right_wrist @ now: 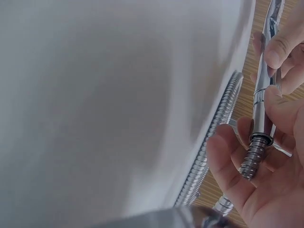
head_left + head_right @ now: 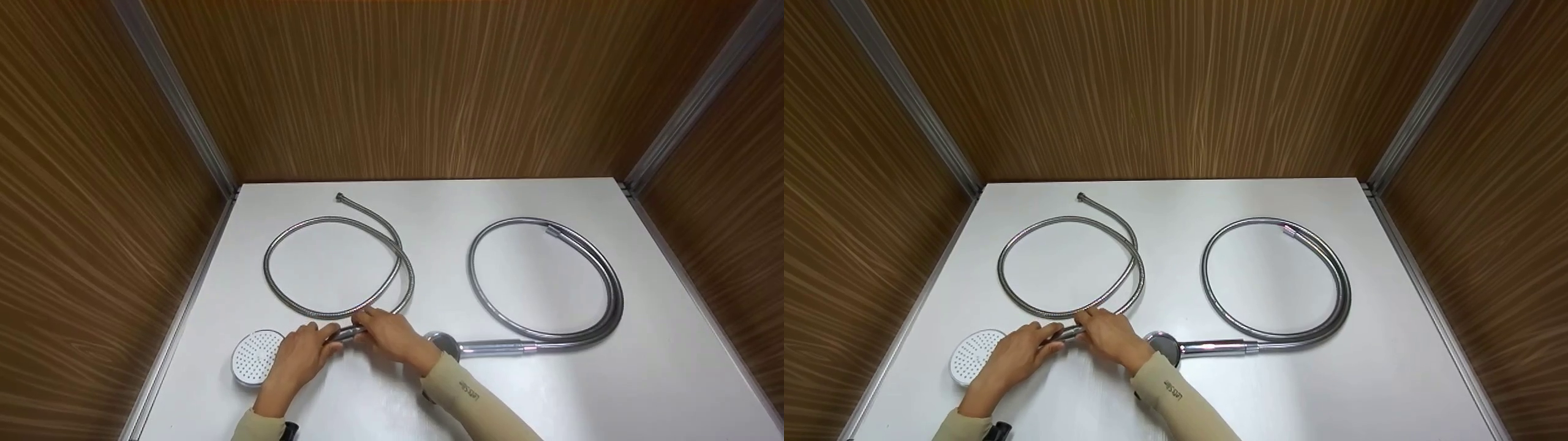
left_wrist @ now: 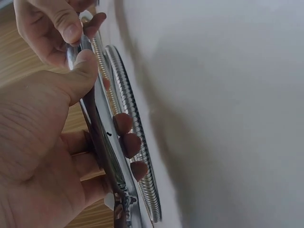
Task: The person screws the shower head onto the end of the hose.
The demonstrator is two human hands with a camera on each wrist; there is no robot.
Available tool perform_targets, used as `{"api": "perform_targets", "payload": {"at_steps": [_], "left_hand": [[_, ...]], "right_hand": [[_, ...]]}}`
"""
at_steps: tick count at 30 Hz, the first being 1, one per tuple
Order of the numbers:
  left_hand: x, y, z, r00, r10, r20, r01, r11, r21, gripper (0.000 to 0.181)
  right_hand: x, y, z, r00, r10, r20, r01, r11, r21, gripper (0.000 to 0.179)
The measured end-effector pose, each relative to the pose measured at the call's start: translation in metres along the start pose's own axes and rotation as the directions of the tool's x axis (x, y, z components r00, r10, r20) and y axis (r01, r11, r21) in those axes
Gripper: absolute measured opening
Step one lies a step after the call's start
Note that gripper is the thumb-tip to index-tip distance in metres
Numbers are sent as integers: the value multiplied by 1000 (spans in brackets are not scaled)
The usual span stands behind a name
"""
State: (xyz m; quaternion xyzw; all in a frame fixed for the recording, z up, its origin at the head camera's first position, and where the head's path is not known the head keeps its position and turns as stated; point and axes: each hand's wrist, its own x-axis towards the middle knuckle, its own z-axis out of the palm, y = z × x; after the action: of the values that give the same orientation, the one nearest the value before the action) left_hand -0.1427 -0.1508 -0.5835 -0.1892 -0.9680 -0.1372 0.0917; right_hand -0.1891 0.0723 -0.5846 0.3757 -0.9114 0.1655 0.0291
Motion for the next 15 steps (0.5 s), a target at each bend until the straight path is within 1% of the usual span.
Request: {"api": "perform_targets", "payload": {"at_steps": [4, 12, 15], "left_hand": [[0, -1, 4, 999, -17, 34, 18, 1000, -12, 31], [-2, -2, 10, 999, -45, 30, 46, 998, -52, 32], [-2, -2, 12, 999, -38, 22, 39, 999, -28, 34]], "right_hand": [[0, 3, 5, 1000, -5, 0, 5, 1000, 26, 24], [1, 3, 9, 1000, 25, 9, -26, 999, 47, 25], [1, 3, 9, 999, 36, 14, -37, 998, 52, 25]]}}
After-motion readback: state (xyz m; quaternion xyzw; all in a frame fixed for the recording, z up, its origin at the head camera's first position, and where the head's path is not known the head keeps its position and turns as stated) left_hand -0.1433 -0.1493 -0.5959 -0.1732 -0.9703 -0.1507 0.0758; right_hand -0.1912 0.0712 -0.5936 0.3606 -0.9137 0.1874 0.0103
